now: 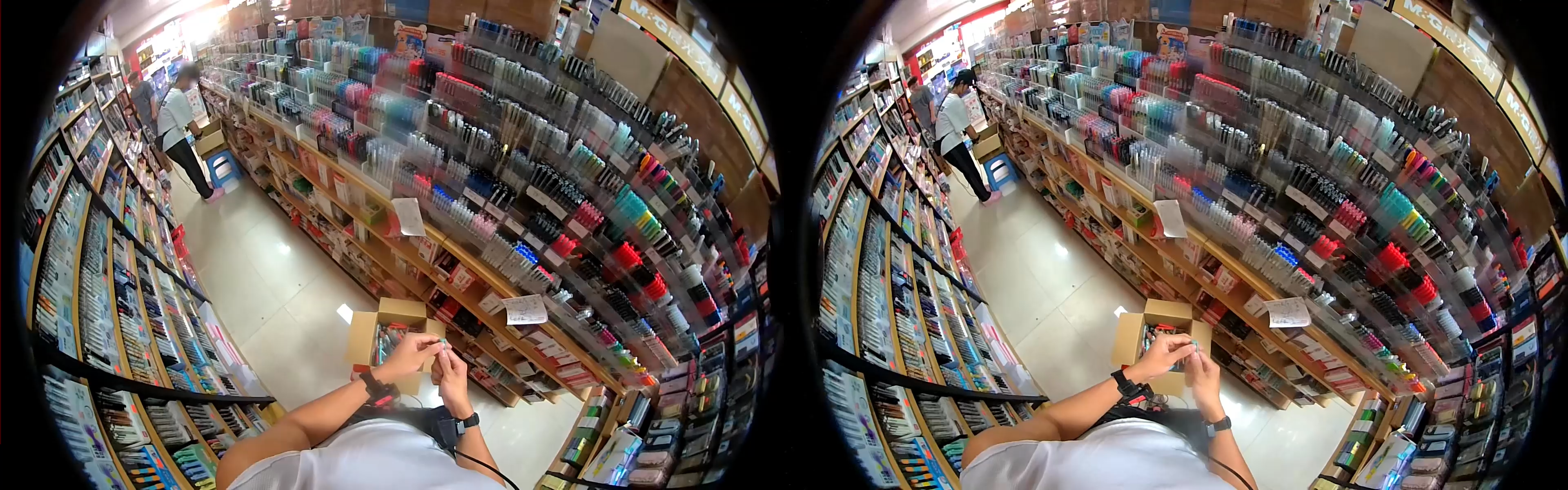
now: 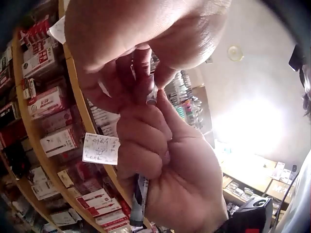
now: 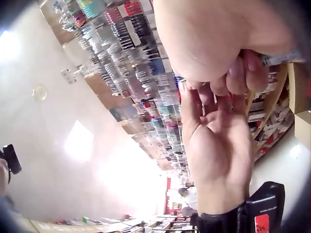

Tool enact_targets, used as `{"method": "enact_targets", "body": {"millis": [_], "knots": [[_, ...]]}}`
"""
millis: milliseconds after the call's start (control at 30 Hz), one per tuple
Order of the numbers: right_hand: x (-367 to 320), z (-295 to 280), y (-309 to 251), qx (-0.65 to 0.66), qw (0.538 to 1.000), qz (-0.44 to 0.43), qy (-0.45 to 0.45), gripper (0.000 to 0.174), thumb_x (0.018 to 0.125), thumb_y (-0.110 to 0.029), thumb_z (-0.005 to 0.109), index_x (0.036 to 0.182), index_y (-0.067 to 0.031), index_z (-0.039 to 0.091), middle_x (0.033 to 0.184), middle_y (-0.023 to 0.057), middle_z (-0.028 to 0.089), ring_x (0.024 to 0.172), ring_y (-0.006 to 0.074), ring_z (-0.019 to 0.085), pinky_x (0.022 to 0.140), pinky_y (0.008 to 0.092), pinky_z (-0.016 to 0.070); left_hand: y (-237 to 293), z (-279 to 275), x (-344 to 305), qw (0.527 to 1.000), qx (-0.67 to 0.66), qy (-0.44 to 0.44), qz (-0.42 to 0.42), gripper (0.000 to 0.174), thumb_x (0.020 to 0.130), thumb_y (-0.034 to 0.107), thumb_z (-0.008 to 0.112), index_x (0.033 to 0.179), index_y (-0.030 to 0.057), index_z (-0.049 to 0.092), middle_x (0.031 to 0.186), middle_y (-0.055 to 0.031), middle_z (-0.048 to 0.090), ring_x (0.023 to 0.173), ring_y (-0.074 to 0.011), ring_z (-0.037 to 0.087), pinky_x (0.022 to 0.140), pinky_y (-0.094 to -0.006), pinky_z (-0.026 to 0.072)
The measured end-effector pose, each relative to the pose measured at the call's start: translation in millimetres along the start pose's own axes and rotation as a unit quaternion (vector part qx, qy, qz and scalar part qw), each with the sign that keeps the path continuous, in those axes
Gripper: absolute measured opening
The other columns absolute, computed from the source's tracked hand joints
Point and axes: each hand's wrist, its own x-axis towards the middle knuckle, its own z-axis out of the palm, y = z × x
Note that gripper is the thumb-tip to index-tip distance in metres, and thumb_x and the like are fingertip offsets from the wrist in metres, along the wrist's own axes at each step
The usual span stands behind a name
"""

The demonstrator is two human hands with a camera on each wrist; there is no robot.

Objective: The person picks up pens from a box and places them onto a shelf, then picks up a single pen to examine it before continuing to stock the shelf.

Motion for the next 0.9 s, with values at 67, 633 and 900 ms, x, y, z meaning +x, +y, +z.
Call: {"method": "enact_targets", "body": {"millis": [67,633,900], "knots": [[2,-3,2,-0.004,1.000,-0.003,-0.002,0.028,0.106,-0.032,0.050,0.092,-0.0090,0.058,0.071,-0.0070,0.043,0.059,0.0035,0.036,0.051,0.0218,0.0263,-3,1,0,1.000,-0.013,0.001,-0.008,0.018,0.100,0.010,0.059,0.107,-0.0027,0.068,0.095,0.0015,0.065,0.083,-0.0049,0.058,0.073,-0.0220,0.0469],[-12,-2,-16,-0.028,0.997,0.017,0.068,0.037,0.101,-0.038,0.053,0.076,-0.0105,0.054,0.062,-0.0062,0.044,0.049,0.0045,0.034,0.045,0.0228,0.0213,3,7,-2,0.985,0.118,-0.115,0.055,0.025,0.094,0.012,0.068,0.115,-0.0013,0.066,0.121,-0.0060,0.061,0.100,-0.0126,0.063,0.085,-0.0295,0.0521],[-18,-16,-77,-0.340,0.919,-0.194,0.047,0.028,0.103,-0.024,0.051,0.115,0.0000,0.061,0.107,0.0081,0.066,0.098,0.0194,0.063,0.089,0.0338,0.0496,-2,-3,7,0.999,-0.031,0.008,-0.012,0.023,0.104,0.019,0.054,0.115,0.0002,0.061,0.099,-0.0043,0.067,0.090,-0.0099,0.063,0.083,-0.0259,0.0512]]}}
